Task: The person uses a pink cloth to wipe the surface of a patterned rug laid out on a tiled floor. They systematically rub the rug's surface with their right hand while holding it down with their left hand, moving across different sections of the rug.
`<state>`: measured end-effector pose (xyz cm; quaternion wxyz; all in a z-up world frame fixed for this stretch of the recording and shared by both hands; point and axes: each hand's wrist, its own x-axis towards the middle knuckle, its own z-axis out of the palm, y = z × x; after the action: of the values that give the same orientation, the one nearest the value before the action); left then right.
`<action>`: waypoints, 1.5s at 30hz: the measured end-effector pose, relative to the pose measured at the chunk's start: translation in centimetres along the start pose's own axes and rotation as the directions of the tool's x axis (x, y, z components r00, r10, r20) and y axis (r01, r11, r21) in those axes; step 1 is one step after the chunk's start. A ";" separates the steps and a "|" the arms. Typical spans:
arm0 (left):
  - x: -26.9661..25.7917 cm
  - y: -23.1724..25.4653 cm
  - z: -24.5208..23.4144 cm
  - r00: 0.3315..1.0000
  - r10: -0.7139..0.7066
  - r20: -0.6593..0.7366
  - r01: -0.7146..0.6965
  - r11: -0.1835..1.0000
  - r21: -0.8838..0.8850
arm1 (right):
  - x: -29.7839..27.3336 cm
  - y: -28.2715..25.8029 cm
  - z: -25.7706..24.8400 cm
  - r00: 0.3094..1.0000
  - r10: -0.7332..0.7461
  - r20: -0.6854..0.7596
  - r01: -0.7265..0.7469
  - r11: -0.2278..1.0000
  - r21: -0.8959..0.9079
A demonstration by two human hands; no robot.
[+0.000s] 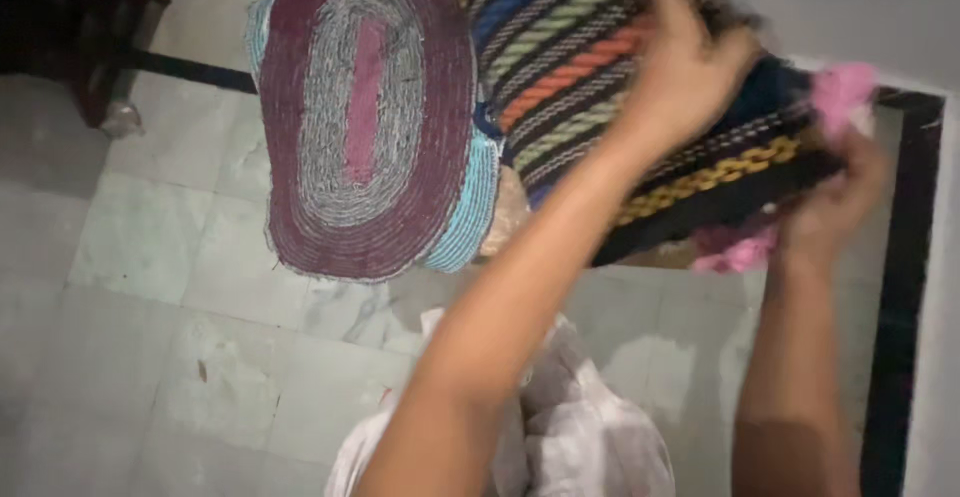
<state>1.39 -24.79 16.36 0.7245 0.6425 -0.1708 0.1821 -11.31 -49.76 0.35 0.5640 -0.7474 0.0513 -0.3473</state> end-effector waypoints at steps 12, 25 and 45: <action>-9.6 -8.6 -11.9 0.780 -0.517 -0.353 0.623 0.594 0.508 | -3.0 -5.6 3.3 0.999 -0.043 0.019 0.047 0.913 -0.406; -4.3 -6.3 -16.3 0.892 -0.450 0.046 0.392 0.820 0.418 | -0.9 -15.9 14.7 0.983 -0.030 0.183 0.085 0.949 -0.303; -12.4 -9.7 -23.1 0.874 -0.322 0.363 -0.266 0.308 0.914 | -6.2 -10.0 29.2 0.778 -0.209 0.593 0.533 0.718 -0.447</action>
<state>-4.48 -3.46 -0.76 0.1399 0.9688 -0.1936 0.0665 -2.30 -19.70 2.67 0.2094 -0.9420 -0.1487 -0.2161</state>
